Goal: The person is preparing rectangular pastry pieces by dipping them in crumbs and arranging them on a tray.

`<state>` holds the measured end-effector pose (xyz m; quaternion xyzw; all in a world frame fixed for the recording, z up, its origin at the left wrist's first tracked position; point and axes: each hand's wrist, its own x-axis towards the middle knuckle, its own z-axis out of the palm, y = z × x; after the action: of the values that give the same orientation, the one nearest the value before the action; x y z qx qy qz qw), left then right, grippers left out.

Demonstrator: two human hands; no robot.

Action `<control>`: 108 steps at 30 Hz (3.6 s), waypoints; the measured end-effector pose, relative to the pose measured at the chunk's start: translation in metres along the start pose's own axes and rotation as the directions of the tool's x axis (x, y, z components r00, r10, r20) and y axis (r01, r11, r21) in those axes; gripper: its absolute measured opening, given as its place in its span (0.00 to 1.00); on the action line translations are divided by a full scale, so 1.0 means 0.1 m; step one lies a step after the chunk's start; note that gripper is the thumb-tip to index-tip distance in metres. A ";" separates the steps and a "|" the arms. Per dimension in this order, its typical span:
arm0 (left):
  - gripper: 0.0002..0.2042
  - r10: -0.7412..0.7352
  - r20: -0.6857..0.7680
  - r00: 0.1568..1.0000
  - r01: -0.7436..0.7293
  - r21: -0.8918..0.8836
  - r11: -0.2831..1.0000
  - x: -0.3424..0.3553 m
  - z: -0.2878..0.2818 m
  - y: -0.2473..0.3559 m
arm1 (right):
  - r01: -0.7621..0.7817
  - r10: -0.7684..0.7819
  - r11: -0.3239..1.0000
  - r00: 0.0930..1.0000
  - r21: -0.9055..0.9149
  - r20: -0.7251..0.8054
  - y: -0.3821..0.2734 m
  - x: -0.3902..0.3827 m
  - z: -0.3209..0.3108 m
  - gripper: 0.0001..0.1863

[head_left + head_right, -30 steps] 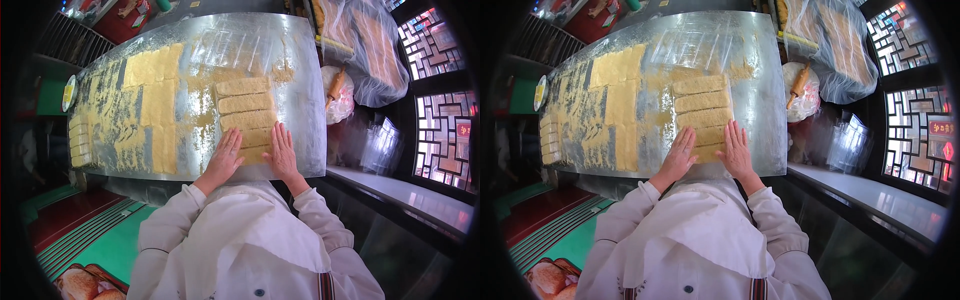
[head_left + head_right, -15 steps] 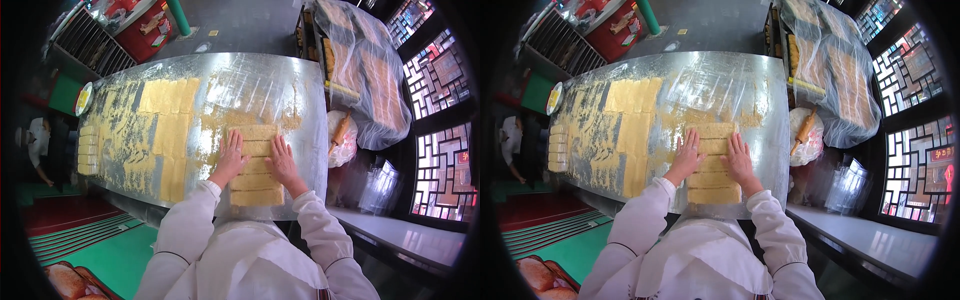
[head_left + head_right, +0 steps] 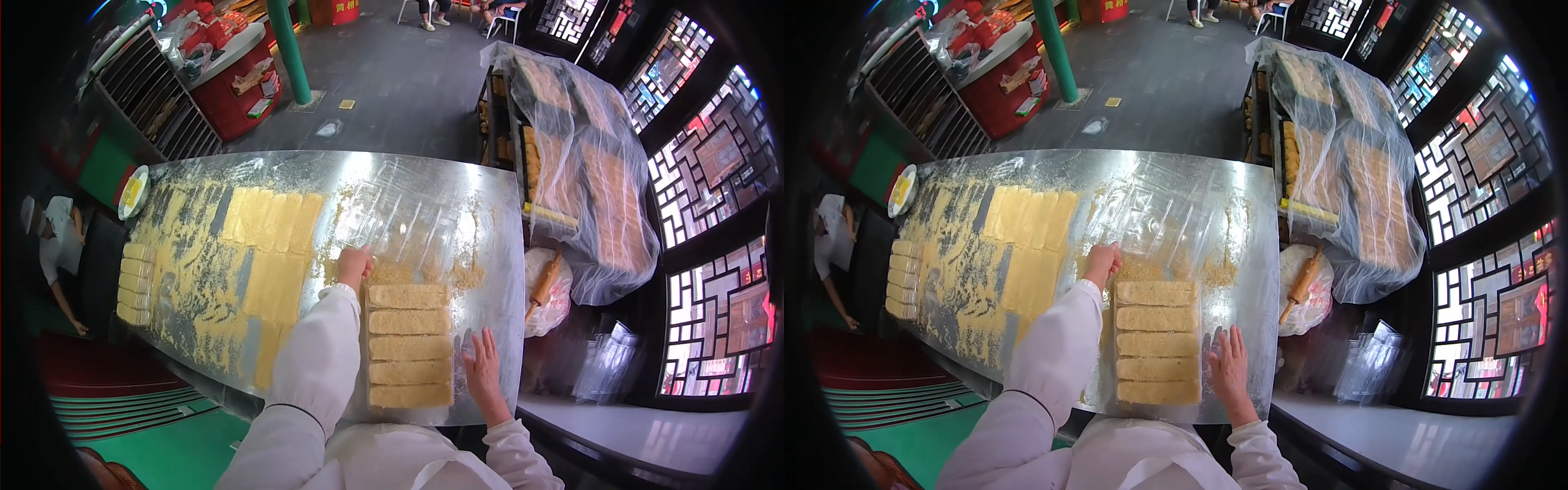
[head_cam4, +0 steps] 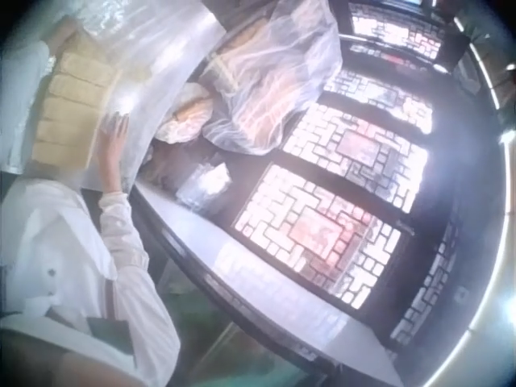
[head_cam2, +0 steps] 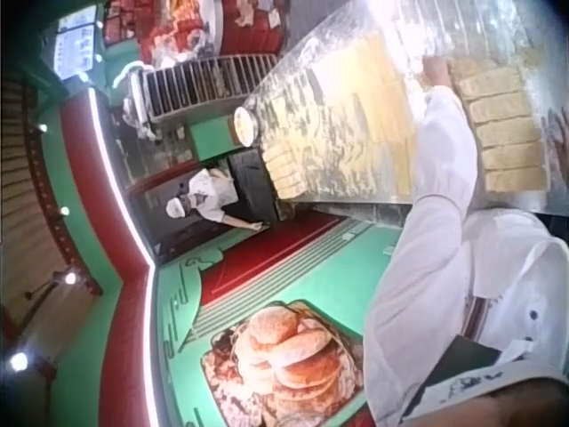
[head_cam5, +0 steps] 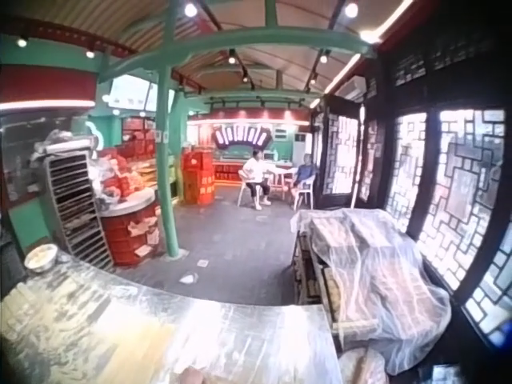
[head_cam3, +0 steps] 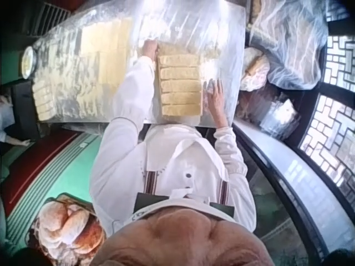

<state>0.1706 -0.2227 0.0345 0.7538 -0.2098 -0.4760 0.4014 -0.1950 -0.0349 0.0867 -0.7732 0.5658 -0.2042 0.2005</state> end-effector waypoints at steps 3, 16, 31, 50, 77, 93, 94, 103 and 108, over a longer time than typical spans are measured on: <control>0.15 0.020 0.019 1.000 -0.019 -0.067 0.998 0.06 0.11 -0.02 | -0.050 0.050 0.999 0.998 -0.009 -0.046 0.10 -0.12 -0.03 0.27; 0.13 0.245 0.133 0.960 -0.202 -0.275 0.940 -0.70 -0.61 0.31 | -0.158 0.212 0.943 0.963 0.294 -0.165 -0.20 0.13 -0.23 0.20; 0.04 0.327 0.349 0.878 -0.296 -0.139 0.945 -2.84 -0.71 -0.99 | -0.118 0.195 0.914 0.967 0.387 -0.166 -0.30 0.17 0.04 0.26; 0.29 0.398 0.155 0.904 -0.413 0.552 0.724 -2.59 -0.51 -1.05 | -0.021 0.015 0.997 0.997 0.079 0.076 -0.06 -0.19 0.25 0.30; 0.15 0.415 0.175 0.893 -0.441 0.150 0.885 -2.47 -2.40 -1.51 | 0.299 -0.290 0.954 0.917 0.011 0.272 -2.45 3.61 2.17 0.18; 0.13 0.326 0.145 0.934 -0.338 0.075 0.938 -2.12 -2.82 -1.71 | 0.057 -0.014 0.995 0.890 -0.079 0.456 -2.27 5.00 2.77 0.22; 0.13 0.338 0.137 0.931 -0.351 0.082 0.933 -2.11 -2.82 -1.69 | 0.100 -0.027 0.988 0.866 -0.120 0.499 -2.25 5.01 2.75 0.23; 0.11 0.366 0.159 0.917 -0.389 0.145 0.910 -2.15 -2.80 -1.60 | 0.406 -0.356 0.914 0.811 -0.007 0.464 -2.93 4.29 2.17 0.18; 0.10 0.343 0.295 0.892 -0.393 0.131 0.910 -2.18 -2.63 -1.58 | 0.309 -0.349 0.937 0.812 0.163 0.467 -3.20 3.60 1.36 0.11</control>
<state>0.2933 0.1296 0.0861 0.6639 -0.4450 -0.4657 0.3799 0.2320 -0.2789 0.1780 -0.8771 0.3455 -0.0560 0.3290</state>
